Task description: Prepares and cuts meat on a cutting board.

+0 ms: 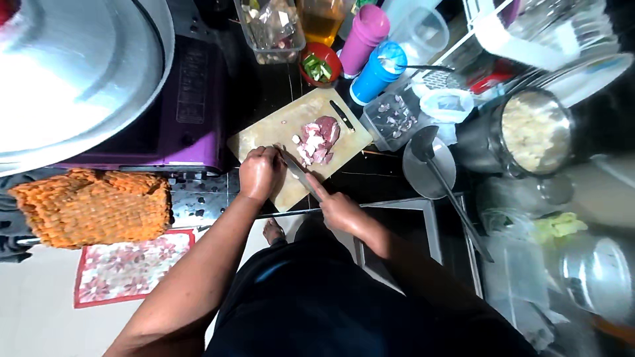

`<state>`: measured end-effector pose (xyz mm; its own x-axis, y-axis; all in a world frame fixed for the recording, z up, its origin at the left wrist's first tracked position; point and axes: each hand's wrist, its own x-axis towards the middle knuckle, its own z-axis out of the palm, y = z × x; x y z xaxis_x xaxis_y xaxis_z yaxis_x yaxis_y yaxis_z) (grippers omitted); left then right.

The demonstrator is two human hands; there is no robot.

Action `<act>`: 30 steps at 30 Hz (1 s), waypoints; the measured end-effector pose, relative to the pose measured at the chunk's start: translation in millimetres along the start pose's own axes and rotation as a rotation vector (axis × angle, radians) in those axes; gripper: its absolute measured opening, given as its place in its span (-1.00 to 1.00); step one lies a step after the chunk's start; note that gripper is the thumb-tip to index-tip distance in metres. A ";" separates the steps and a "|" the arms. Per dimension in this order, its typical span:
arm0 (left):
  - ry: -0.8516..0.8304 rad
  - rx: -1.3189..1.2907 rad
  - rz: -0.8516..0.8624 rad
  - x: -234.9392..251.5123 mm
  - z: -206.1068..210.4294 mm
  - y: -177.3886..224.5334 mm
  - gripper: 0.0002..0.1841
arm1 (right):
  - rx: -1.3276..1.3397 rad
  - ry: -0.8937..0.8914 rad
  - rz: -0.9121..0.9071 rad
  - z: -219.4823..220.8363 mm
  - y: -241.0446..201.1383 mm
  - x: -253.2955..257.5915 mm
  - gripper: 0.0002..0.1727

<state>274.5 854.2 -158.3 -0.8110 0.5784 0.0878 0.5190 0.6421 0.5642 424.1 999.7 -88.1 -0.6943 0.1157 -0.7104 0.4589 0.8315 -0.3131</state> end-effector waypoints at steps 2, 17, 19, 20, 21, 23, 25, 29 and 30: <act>-0.076 -0.054 -0.032 2.7 -11.7 2.5 -0.81 | 0.034 0.042 -0.031 -9.1 14.8 -5.9 -0.17; -0.565 0.257 0.413 81.5 -1.0 57.7 -0.69 | -0.025 0.180 -0.035 7.9 -12.6 -6.0 -0.18; -0.633 0.279 0.385 87.0 -3.6 62.5 -0.62 | 0.024 0.115 -0.058 4.7 -11.4 -5.0 -0.20; -0.642 0.279 0.392 88.3 -4.2 63.2 -0.61 | 0.039 0.091 -0.061 3.4 -10.2 -2.9 -0.21; -0.640 0.273 0.400 88.8 -4.2 63.1 -0.62 | 0.047 0.086 -0.054 2.3 -9.1 -0.6 -0.21; -0.623 0.256 0.422 89.0 -2.0 60.4 -0.63 | 0.049 0.120 -0.033 0.9 -6.7 2.7 -0.23; -0.586 0.227 0.444 86.5 0.4 56.2 -0.65 | 0.044 0.138 -0.028 -0.7 -7.2 2.5 -0.23; -0.628 0.264 0.364 82.3 -5.7 61.6 -0.61 | 0.044 0.072 -0.096 2.2 -14.3 2.4 -0.25; -0.648 0.273 0.347 82.3 -6.4 62.9 -0.62 | 0.051 0.057 -0.100 3.3 -16.3 3.8 -0.25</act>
<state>238.7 939.0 -110.4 -0.3149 0.8928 -0.3222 0.8299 0.4237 0.3629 415.8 984.8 -87.7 -0.7677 0.0651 -0.6375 0.4121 0.8120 -0.4133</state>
